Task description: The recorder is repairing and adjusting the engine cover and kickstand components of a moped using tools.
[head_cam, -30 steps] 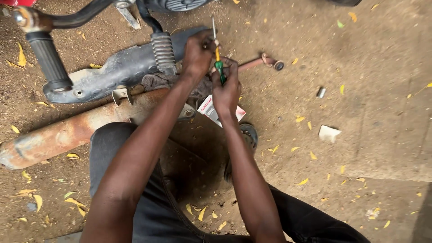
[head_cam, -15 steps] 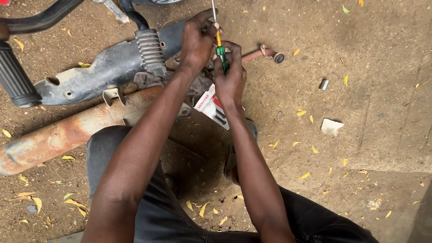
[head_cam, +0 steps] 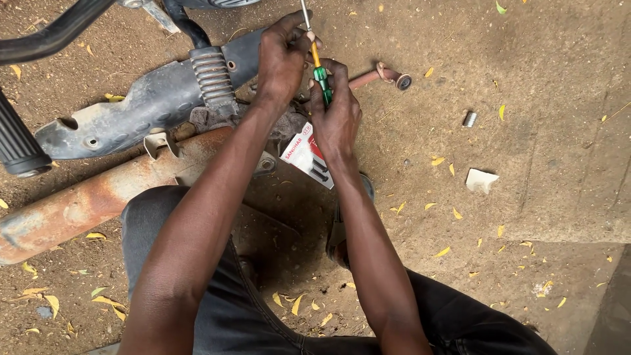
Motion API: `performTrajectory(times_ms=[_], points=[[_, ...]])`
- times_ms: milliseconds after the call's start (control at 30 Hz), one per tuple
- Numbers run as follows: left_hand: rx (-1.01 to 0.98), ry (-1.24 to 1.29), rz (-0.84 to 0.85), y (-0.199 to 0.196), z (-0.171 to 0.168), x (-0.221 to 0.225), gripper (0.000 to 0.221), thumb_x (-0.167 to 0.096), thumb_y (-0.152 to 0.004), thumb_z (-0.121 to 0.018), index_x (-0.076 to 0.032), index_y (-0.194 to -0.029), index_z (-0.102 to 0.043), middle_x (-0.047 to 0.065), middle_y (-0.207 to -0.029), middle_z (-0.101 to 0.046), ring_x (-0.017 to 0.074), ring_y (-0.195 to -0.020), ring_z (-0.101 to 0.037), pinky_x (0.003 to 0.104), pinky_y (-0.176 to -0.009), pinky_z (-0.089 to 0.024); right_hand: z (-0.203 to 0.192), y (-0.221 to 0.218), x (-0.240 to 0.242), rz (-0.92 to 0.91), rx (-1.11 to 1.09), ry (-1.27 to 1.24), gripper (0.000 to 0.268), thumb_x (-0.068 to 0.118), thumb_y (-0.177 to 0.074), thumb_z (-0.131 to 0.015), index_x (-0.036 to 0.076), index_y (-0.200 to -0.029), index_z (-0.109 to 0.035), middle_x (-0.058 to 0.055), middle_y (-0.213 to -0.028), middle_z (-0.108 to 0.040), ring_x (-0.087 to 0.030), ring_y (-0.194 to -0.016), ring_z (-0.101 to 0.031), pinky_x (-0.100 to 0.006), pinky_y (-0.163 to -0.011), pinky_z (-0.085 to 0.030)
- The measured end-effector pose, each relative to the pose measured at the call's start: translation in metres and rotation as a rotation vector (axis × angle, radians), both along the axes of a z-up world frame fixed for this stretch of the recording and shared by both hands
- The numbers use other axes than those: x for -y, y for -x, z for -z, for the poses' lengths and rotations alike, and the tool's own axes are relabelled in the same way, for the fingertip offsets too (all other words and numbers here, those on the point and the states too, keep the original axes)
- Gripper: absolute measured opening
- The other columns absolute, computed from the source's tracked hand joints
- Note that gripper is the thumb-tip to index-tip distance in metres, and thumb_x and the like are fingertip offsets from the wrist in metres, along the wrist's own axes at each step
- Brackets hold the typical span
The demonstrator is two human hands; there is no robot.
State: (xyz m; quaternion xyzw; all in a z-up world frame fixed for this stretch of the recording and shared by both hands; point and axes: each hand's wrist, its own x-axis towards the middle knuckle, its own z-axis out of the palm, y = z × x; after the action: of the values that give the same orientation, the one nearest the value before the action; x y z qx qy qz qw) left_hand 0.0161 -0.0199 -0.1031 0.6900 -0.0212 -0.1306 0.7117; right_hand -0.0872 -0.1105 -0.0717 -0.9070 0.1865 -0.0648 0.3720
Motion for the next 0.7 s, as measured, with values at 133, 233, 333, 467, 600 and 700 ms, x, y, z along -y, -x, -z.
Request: performTrajectory(times_ms=[133,233,333,467,600,700], points=[[-0.018,0.038,-0.002,-0.003,-0.001,0.002,0.034,0.001,-0.1,-0.06,-0.001,-0.134,-0.062,0.009,-0.089,-0.077,0.0118,-0.08,-0.076,0.027,-0.069,-0.066,0.005,-0.002,0.002,-0.008,0.077,-0.009,0.035,0.009,-0.1,-0.066,0.014,-0.132,-0.055,-0.004,-0.081,-0.074,-0.011,-0.057,-0.068,-0.027,-0.042,-0.05],[-0.031,0.036,-0.01,-0.005,0.0,0.003,0.032,0.0,-0.1,-0.06,-0.002,-0.131,-0.063,0.008,-0.089,-0.077,0.011,-0.078,-0.076,0.026,-0.066,-0.066,-0.008,-0.006,0.004,0.054,0.045,-0.331,0.03,0.006,-0.102,-0.06,0.012,-0.131,-0.057,-0.005,-0.087,-0.077,-0.009,-0.054,-0.065,-0.025,-0.039,-0.046],[-0.063,0.047,-0.009,-0.005,-0.01,0.0,0.029,-0.002,-0.1,-0.061,-0.003,-0.129,-0.063,0.008,-0.089,-0.076,0.0105,-0.074,-0.074,0.026,-0.063,-0.063,-0.015,-0.012,0.01,0.132,0.013,-0.618,0.027,0.004,-0.103,-0.059,0.01,-0.129,-0.06,-0.007,-0.089,-0.08,-0.008,-0.051,-0.06,-0.022,-0.041,-0.042],[-0.325,0.153,0.07,-0.002,-0.035,0.001,0.021,-0.015,-0.102,-0.06,-0.007,-0.116,-0.074,0.004,-0.089,-0.078,0.0079,-0.069,-0.071,0.024,-0.06,-0.061,-0.03,-0.018,0.023,0.238,-0.068,-1.115,0.025,0.006,-0.101,-0.053,0.001,-0.122,-0.065,-0.014,-0.076,-0.075,-0.008,-0.04,-0.047,-0.021,-0.033,-0.032],[-0.296,0.274,0.015,-0.005,0.004,0.009,0.017,-0.013,-0.099,-0.062,-0.006,-0.103,-0.077,0.005,-0.088,-0.08,0.0086,-0.072,-0.076,0.025,-0.064,-0.065,-0.027,-0.017,0.022,0.226,-0.074,-1.158,0.018,0.014,-0.098,-0.057,0.005,-0.113,-0.063,-0.011,-0.074,-0.074,-0.006,-0.038,-0.046,-0.019,-0.032,-0.031],[-0.224,0.179,-0.021,-0.004,0.005,0.011,0.013,-0.013,-0.1,-0.068,-0.007,-0.1,-0.079,0.008,-0.088,-0.081,0.01,-0.072,-0.071,0.027,-0.067,-0.056,0.001,-0.006,0.023,-0.039,0.259,-0.151,0.041,0.014,-0.092,-0.082,0.0,-0.118,-0.054,-0.013,-0.096,-0.067,-0.012,-0.08,-0.067,-0.026,-0.064,-0.059]])
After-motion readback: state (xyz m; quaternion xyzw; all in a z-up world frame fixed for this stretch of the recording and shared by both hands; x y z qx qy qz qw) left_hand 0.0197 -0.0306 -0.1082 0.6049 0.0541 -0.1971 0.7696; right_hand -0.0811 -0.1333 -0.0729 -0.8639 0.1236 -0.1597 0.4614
